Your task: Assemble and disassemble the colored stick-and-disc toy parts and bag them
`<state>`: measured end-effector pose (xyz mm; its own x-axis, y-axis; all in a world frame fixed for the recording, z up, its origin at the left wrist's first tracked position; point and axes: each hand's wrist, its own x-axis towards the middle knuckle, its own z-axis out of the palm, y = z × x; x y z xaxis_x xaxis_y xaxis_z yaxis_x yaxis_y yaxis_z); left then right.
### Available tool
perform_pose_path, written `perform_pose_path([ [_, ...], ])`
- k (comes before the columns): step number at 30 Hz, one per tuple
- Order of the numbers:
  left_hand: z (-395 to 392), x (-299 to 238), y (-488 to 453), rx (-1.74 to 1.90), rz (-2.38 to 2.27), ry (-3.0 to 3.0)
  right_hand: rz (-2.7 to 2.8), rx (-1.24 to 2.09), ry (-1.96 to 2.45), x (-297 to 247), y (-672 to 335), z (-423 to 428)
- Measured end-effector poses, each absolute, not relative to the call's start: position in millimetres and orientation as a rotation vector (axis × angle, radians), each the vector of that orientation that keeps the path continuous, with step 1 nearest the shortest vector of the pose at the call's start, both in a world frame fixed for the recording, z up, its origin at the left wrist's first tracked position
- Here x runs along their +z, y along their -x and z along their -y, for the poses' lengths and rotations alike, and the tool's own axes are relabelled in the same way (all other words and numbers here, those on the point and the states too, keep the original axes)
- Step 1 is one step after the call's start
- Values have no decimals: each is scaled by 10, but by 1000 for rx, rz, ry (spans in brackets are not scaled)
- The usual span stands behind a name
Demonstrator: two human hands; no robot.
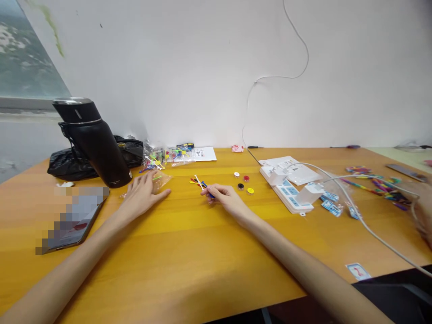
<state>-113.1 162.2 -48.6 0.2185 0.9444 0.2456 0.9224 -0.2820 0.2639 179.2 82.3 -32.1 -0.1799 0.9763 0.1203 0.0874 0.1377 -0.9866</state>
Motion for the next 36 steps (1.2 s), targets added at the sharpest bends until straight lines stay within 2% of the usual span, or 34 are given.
perform_pose_path([
  [4,-1636,-495,1140,545,-1751,-2416,1504,1081,1184,-285,-1820,-834],
  [10,-1550,-452,1015,625,-1403,-2511,1324,1230,1114,-268,-1850,-857],
  [15,-1488,-422,954,664,-1542,-2543,1177,1275,1055,-267,-1858,-872],
  [20,-1505,-496,991,527,-1694,-2432,1128,1240,1085,-264,-1866,-881],
  [30,-1422,-424,901,633,-1557,-2433,1126,1222,1083,-262,-1927,-939],
  [36,-1332,-351,815,817,-1306,-2418,1132,1022,1079,-217,-2002,-982],
])
